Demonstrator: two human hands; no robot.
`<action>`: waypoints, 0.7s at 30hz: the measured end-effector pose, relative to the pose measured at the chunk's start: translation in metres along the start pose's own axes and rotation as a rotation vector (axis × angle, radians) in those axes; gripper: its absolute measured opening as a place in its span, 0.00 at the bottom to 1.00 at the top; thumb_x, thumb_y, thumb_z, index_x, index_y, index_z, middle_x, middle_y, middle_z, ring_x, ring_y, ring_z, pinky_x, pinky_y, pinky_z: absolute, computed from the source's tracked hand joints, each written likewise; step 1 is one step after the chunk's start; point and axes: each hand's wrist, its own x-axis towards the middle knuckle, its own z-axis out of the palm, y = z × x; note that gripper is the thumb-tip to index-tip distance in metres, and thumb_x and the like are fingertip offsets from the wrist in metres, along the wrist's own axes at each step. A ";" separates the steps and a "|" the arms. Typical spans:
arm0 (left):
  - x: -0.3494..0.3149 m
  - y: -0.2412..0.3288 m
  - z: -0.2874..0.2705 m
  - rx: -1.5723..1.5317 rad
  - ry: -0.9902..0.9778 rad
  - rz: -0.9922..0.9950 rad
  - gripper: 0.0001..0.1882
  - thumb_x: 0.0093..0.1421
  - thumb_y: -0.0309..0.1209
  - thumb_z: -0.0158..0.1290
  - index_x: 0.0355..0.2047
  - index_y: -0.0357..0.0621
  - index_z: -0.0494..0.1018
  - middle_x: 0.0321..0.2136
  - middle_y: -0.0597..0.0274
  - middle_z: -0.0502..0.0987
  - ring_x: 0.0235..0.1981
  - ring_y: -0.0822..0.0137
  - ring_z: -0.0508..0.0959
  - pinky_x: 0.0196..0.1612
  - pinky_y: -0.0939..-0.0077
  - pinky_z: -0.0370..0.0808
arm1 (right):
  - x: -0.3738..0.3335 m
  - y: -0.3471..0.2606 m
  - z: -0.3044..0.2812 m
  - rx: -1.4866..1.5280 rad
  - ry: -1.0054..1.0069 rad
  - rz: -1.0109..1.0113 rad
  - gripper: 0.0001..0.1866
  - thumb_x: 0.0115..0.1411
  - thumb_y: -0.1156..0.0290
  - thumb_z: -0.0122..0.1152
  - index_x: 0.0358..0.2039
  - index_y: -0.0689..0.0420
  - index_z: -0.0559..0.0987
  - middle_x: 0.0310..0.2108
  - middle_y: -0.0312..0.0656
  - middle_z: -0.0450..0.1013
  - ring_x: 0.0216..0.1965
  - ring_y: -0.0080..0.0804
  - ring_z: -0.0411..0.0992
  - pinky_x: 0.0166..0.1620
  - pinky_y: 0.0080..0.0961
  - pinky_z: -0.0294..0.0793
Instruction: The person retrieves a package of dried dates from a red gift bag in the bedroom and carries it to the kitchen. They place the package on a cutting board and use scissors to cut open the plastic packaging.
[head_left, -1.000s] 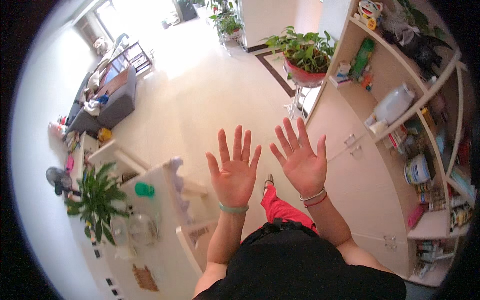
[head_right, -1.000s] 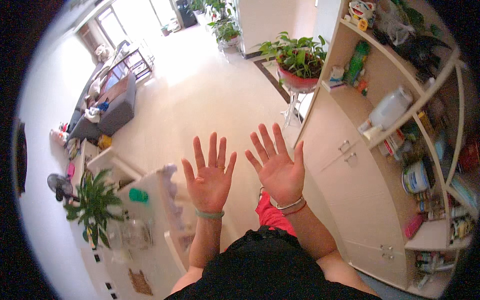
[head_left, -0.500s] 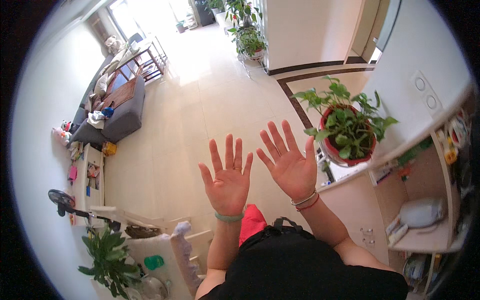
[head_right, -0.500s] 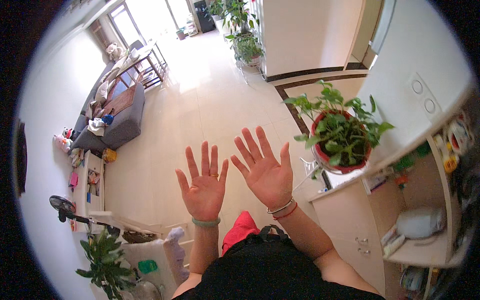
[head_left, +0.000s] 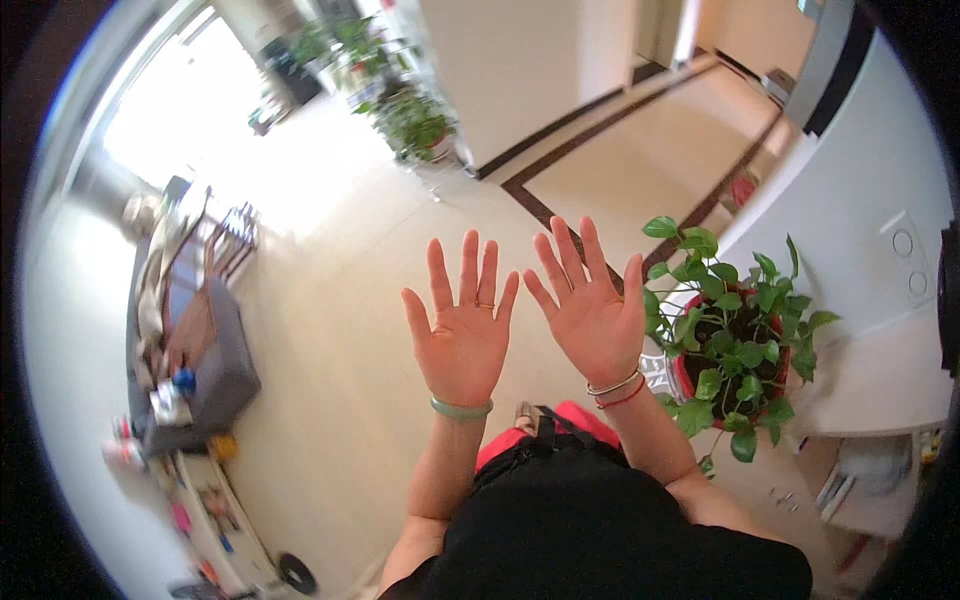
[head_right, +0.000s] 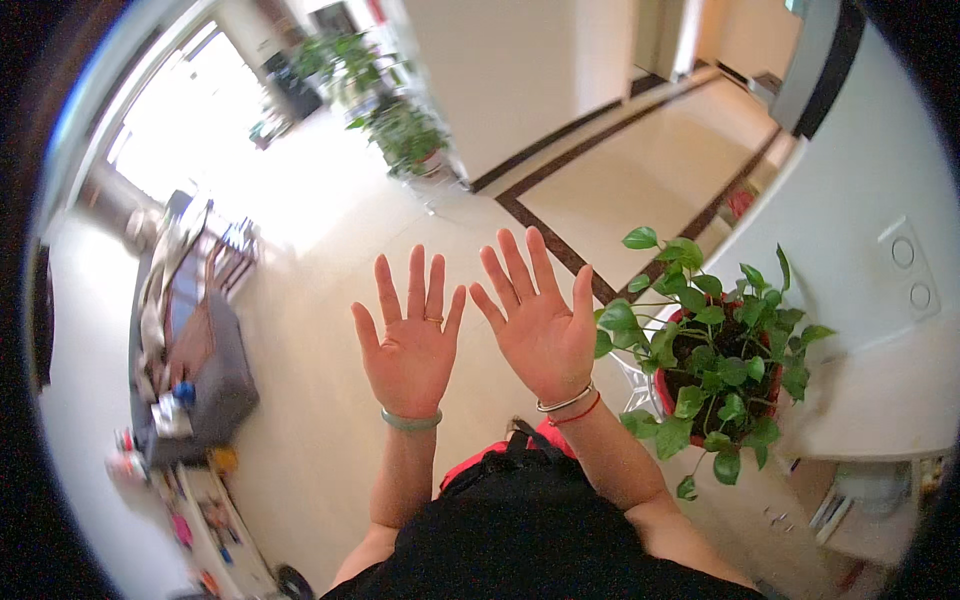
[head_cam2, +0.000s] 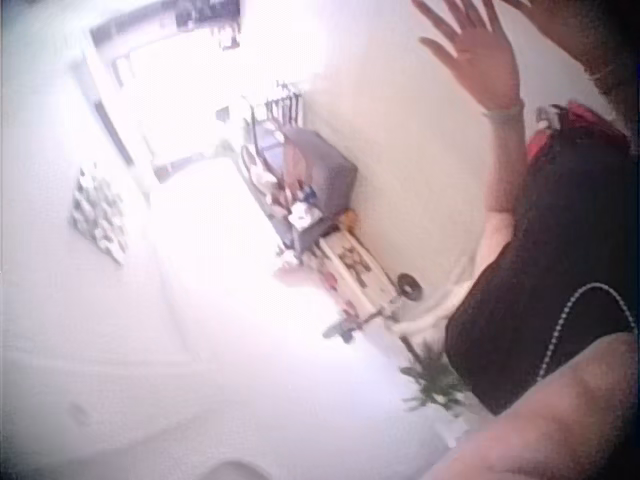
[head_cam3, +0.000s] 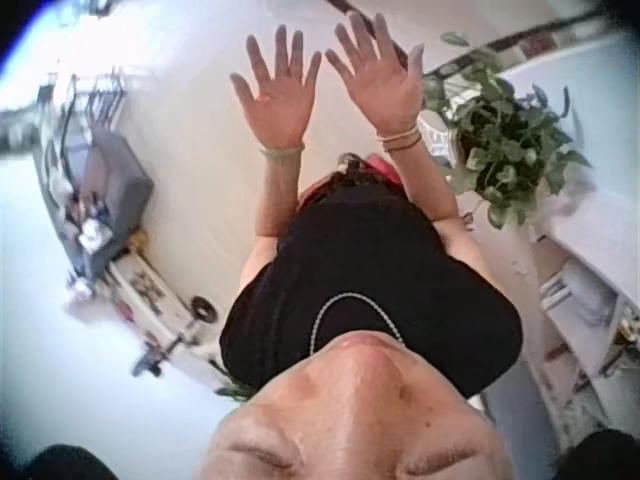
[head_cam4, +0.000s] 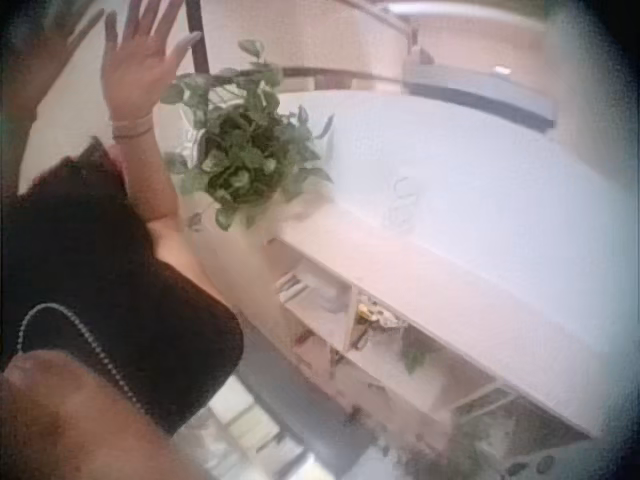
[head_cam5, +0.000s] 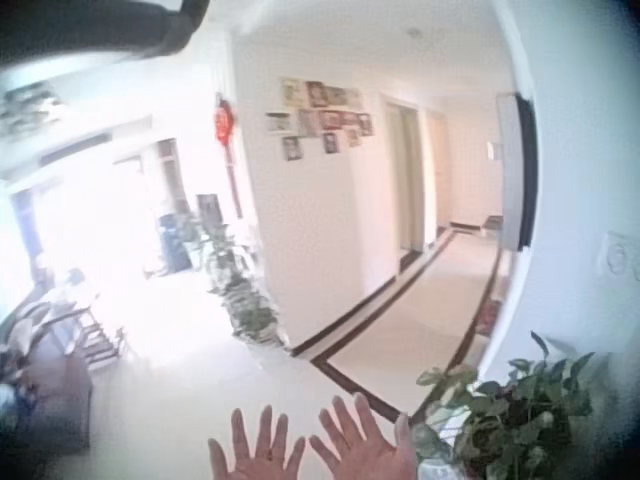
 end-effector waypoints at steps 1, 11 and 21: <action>0.029 0.002 -0.001 0.008 0.001 -0.049 0.29 0.69 0.54 0.34 0.67 0.65 0.55 0.70 0.60 0.50 0.71 0.61 0.49 0.71 0.51 0.42 | 0.022 -0.006 -0.003 0.010 -0.002 -0.050 0.35 0.69 0.40 0.30 0.69 0.45 0.54 0.71 0.39 0.46 0.72 0.37 0.42 0.71 0.47 0.41; 0.307 -0.050 -0.044 0.002 -0.035 -0.445 0.29 0.69 0.55 0.34 0.67 0.65 0.56 0.70 0.61 0.51 0.71 0.61 0.48 0.71 0.54 0.42 | 0.238 -0.114 -0.060 -0.026 -0.023 -0.489 0.35 0.68 0.39 0.31 0.69 0.45 0.54 0.70 0.38 0.51 0.71 0.36 0.45 0.69 0.43 0.46; 0.533 -0.119 -0.060 -0.066 -0.086 -0.575 0.29 0.69 0.56 0.34 0.67 0.67 0.55 0.70 0.63 0.51 0.71 0.62 0.47 0.71 0.54 0.40 | 0.401 -0.221 -0.080 -0.098 0.007 -0.620 0.35 0.69 0.40 0.30 0.70 0.45 0.51 0.71 0.38 0.47 0.72 0.36 0.43 0.70 0.44 0.43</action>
